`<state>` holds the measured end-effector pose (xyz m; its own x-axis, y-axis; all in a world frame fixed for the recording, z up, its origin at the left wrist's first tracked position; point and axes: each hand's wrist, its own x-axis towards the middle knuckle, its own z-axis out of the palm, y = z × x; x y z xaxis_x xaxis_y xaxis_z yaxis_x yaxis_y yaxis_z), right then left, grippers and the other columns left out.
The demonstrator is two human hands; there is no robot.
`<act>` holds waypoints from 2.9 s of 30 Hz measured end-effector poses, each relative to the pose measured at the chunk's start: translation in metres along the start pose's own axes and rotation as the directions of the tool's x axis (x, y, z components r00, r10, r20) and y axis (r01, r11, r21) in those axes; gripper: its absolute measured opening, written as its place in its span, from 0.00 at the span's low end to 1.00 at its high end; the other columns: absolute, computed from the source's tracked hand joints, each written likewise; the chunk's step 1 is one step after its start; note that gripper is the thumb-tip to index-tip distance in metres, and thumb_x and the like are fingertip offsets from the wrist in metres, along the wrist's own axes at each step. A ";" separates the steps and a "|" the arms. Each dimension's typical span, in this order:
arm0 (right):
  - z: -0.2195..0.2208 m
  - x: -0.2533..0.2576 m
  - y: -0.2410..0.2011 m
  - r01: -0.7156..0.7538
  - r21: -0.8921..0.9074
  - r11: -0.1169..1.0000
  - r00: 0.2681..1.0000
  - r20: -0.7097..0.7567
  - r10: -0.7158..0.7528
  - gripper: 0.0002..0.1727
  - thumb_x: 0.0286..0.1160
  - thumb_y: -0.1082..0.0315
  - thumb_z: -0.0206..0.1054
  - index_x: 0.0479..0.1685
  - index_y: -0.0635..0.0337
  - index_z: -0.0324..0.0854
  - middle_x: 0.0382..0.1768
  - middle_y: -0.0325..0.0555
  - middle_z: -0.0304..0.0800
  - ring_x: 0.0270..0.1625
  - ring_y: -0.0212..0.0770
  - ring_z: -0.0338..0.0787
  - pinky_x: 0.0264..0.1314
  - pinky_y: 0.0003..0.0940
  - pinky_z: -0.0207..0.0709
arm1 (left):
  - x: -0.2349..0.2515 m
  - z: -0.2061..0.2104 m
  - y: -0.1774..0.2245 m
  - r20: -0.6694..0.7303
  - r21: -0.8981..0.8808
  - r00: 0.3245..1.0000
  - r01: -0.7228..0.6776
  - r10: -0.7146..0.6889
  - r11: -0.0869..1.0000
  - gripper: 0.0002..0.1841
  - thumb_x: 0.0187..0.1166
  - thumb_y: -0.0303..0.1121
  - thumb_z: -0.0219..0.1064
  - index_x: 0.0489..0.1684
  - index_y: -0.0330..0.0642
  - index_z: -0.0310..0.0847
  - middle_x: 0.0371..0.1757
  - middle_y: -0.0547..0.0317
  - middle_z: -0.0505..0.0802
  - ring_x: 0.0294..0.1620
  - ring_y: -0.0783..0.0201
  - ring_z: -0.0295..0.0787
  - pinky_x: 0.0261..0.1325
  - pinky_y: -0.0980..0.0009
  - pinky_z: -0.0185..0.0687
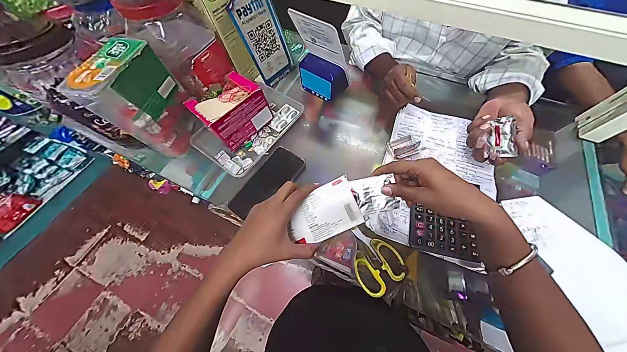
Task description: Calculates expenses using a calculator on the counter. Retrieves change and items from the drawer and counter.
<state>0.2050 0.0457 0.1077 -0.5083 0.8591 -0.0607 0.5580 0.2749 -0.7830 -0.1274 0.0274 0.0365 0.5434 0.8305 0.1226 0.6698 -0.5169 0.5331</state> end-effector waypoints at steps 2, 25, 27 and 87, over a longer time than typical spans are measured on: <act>-0.003 0.000 0.001 -0.019 0.023 1.000 0.999 0.032 0.018 0.14 0.81 0.66 0.70 0.62 0.57 0.87 0.24 0.39 0.84 0.22 0.26 0.81 0.28 0.22 0.78 | 0.000 0.001 0.000 0.018 -0.035 1.000 -0.012 0.013 0.999 0.55 0.46 0.66 0.81 0.84 0.52 0.71 0.65 0.50 0.86 0.54 0.54 0.89 0.49 0.50 0.88; 0.008 -0.009 0.000 -0.066 0.060 0.996 0.993 -0.092 0.072 0.13 0.79 0.62 0.71 0.58 0.54 0.90 0.19 0.30 0.77 0.19 0.19 0.70 0.25 0.17 0.66 | 0.014 0.018 0.003 -0.049 -0.035 0.990 -0.135 0.134 0.990 0.55 0.47 0.69 0.78 0.82 0.50 0.74 0.61 0.50 0.89 0.49 0.56 0.90 0.44 0.53 0.88; 0.013 -0.009 -0.003 -0.058 0.053 0.997 0.991 -0.115 0.064 0.17 0.81 0.59 0.70 0.63 0.54 0.86 0.20 0.31 0.78 0.20 0.21 0.72 0.27 0.18 0.68 | 0.016 0.018 0.006 -0.046 -0.044 0.992 -0.123 0.121 0.991 0.54 0.47 0.68 0.78 0.82 0.50 0.74 0.61 0.50 0.88 0.49 0.55 0.90 0.43 0.52 0.88; 0.246 -0.180 -0.023 -0.149 0.593 0.791 0.974 0.225 0.015 0.14 0.78 0.70 0.68 0.58 0.67 0.78 0.43 0.47 0.94 0.42 0.37 0.96 0.48 0.37 0.92 | -0.263 0.199 0.197 -0.241 -0.894 0.682 0.122 -0.690 0.432 0.24 0.86 0.21 0.53 0.82 0.37 0.68 0.71 0.50 0.87 0.49 0.65 0.95 0.48 0.63 0.95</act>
<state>0.1225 -0.2209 -0.0157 -0.6344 0.7440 -0.2099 0.1279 -0.1668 -0.9777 -0.0380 -0.3344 -0.0575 -0.2136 0.9734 -0.0829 -0.0968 0.0634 0.9933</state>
